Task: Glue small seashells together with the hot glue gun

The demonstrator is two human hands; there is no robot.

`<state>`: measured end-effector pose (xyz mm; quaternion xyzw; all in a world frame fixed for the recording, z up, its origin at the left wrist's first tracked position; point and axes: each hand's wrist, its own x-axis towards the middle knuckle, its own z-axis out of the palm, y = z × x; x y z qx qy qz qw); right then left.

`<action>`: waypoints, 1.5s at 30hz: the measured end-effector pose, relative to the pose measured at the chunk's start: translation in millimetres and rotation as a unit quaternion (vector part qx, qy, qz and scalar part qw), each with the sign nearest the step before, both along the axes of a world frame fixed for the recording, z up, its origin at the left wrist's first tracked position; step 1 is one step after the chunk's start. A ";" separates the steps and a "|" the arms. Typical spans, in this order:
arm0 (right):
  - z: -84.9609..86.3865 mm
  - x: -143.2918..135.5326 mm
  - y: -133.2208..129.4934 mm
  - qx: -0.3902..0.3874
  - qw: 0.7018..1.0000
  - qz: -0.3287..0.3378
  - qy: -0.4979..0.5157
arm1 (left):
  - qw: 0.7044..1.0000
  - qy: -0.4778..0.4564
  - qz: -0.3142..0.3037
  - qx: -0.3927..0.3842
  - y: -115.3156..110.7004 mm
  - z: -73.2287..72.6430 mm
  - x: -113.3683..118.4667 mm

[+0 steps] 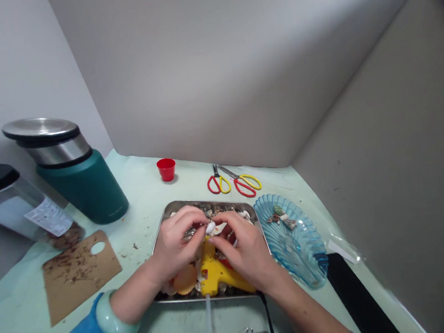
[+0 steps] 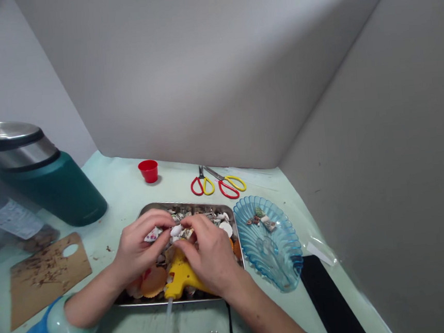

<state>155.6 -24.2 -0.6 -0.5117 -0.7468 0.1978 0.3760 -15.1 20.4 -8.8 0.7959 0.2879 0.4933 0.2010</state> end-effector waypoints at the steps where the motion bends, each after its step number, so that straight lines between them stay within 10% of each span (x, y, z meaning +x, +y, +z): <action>1: -0.6 0.3 0.2 -0.001 1.000 -0.001 -0.005 | 1.000 0.008 0.004 0.011 -0.3 -1.7 0.2; 27: 0.2 3.0 2.8 -0.015 1.000 -0.001 -0.014 | 0.997 0.077 0.000 -0.010 3.4 -13.8 2.0; 45: 4.0 2.3 2.5 -0.109 0.988 0.001 0.113 | 0.942 -0.115 -0.078 -0.306 7.5 -4.1 1.1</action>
